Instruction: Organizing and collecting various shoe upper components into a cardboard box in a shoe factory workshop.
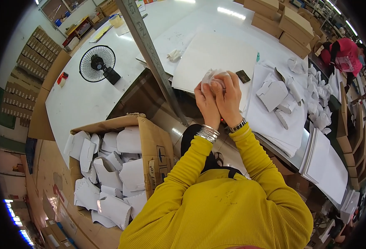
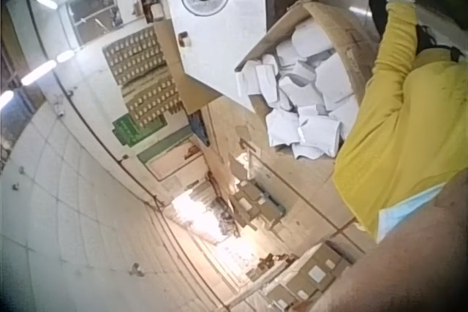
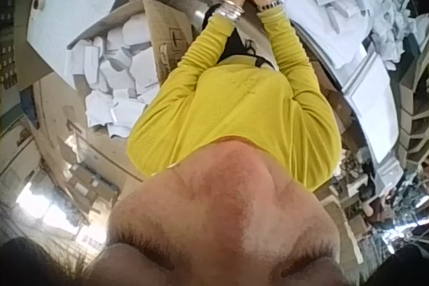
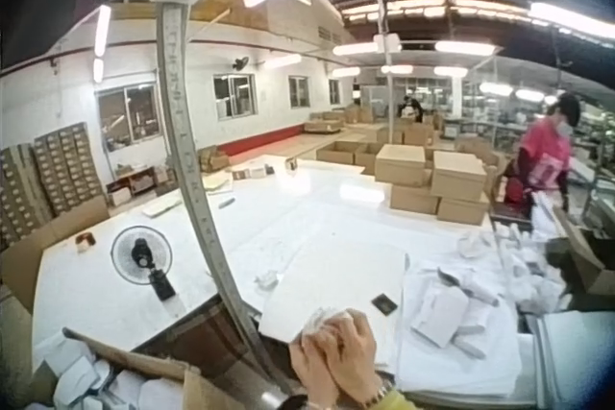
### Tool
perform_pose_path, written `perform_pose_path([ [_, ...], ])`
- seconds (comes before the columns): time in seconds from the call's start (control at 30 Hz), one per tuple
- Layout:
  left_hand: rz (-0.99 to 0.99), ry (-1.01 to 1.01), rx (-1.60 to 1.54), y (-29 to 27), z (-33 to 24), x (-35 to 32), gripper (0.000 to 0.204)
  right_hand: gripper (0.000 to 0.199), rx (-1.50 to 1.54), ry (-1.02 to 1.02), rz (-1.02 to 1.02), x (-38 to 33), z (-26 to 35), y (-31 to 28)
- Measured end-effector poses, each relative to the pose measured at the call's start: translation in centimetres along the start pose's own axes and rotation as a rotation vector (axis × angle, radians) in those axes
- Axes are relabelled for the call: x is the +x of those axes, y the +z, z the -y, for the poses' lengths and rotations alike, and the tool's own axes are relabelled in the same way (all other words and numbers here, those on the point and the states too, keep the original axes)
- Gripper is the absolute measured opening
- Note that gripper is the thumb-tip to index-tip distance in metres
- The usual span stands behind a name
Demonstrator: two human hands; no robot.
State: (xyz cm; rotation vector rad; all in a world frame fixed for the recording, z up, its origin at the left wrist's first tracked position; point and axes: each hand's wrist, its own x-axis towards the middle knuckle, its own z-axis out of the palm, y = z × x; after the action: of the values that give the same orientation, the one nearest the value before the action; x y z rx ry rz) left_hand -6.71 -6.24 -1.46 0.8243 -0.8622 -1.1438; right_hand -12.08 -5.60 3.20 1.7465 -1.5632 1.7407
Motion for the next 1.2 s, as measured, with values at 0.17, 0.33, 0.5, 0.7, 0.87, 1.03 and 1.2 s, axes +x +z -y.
perform_pose_path([
  [0.17, 0.038, -0.092, -0.022, -0.3, -0.6, 1.4, 0.050, 0.022, 0.164, 0.447, 0.233, -1.4, -2.3, -0.5],
  [0.33, 0.161, -0.527, -0.091, -0.7, -1.3, 1.9, 0.045, 0.018, 0.553, 0.644, 0.109, -2.0, -3.0, 0.0],
  [0.5, 0.160, -0.686, -0.243, -0.2, -1.4, 1.7, 0.046, 0.013, 0.319, 0.462, 0.119, -2.2, -3.6, -0.7],
  [0.7, -0.050, -0.078, 0.152, -1.4, -0.6, 3.5, 0.035, 0.045, 0.392, 0.365, 0.642, 0.0, -2.0, -3.0],
  [0.87, 0.312, -0.258, 0.099, -1.6, -1.3, 4.5, 0.046, 0.072, 0.442, 0.318, 0.874, 1.0, -2.4, -3.8],
  [1.03, 0.731, -0.169, 0.419, -0.8, -5.4, 5.7, 0.080, 0.064, 0.392, 0.235, 0.694, 0.5, -5.6, -3.7],
  [1.2, 1.074, 0.145, 0.779, -0.7, -6.9, 8.2, 0.065, 0.039, 0.602, 0.585, 0.600, 2.1, -4.4, -4.4],
])
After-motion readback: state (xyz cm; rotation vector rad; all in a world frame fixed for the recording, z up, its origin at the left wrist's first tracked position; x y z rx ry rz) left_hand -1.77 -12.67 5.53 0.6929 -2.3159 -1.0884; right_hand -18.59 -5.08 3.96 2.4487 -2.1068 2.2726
